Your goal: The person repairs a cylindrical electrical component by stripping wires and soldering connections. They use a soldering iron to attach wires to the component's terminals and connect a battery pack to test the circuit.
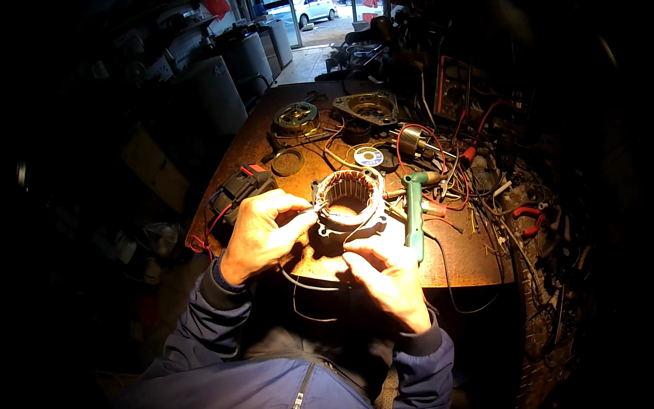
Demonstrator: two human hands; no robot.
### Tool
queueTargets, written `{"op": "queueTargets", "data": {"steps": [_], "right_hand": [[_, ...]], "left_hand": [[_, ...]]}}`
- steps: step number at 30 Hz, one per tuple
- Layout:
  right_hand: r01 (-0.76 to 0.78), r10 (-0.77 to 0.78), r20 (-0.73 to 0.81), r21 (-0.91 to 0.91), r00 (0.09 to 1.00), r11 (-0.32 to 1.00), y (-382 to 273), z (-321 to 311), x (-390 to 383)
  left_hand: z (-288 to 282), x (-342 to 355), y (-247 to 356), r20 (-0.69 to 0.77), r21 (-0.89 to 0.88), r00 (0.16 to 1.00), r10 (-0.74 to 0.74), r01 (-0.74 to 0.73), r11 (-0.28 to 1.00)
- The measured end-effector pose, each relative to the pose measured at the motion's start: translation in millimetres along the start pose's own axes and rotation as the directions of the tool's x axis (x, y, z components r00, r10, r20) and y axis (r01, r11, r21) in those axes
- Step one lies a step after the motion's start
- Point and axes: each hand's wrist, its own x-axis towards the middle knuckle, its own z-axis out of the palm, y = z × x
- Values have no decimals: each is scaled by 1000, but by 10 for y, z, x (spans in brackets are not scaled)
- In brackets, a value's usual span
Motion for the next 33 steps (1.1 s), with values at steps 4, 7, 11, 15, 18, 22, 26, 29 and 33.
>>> {"op": "queueTargets", "data": {"steps": [4,7,11,15,18,22,26,29,33], "right_hand": [[221,-327,-146,-485,934,846,-299,19,-31],[292,-445,-133,-585,886,757,-315,-14,105],[399,-523,-59,-576,850,713,-258,124,383],[403,-542,-4,-665,840,629,-226,254,508],[436,-579,18,-677,815,593,-186,311,562],[474,-603,41,-663,796,580,-128,310,603],[456,-580,24,-645,814,613,-136,323,587],[452,-578,14,-641,816,621,-139,328,587],[441,-569,6,-640,822,630,-144,336,578]], "left_hand": [[-21,-5,8,7,18,1000,5,-5,1000],[-19,1,2,-6,34,999,42,-42,999],[-15,19,-8,11,31,999,52,-52,998],[-23,17,31,31,-6,999,11,-11,1000],[-34,10,53,35,-28,999,-11,12,1000],[-35,8,42,37,-38,999,-7,8,999],[-50,8,74,56,-82,997,-44,49,995],[-45,12,45,42,-22,999,11,-10,1000],[-35,17,-3,22,37,997,73,-74,997]]}}
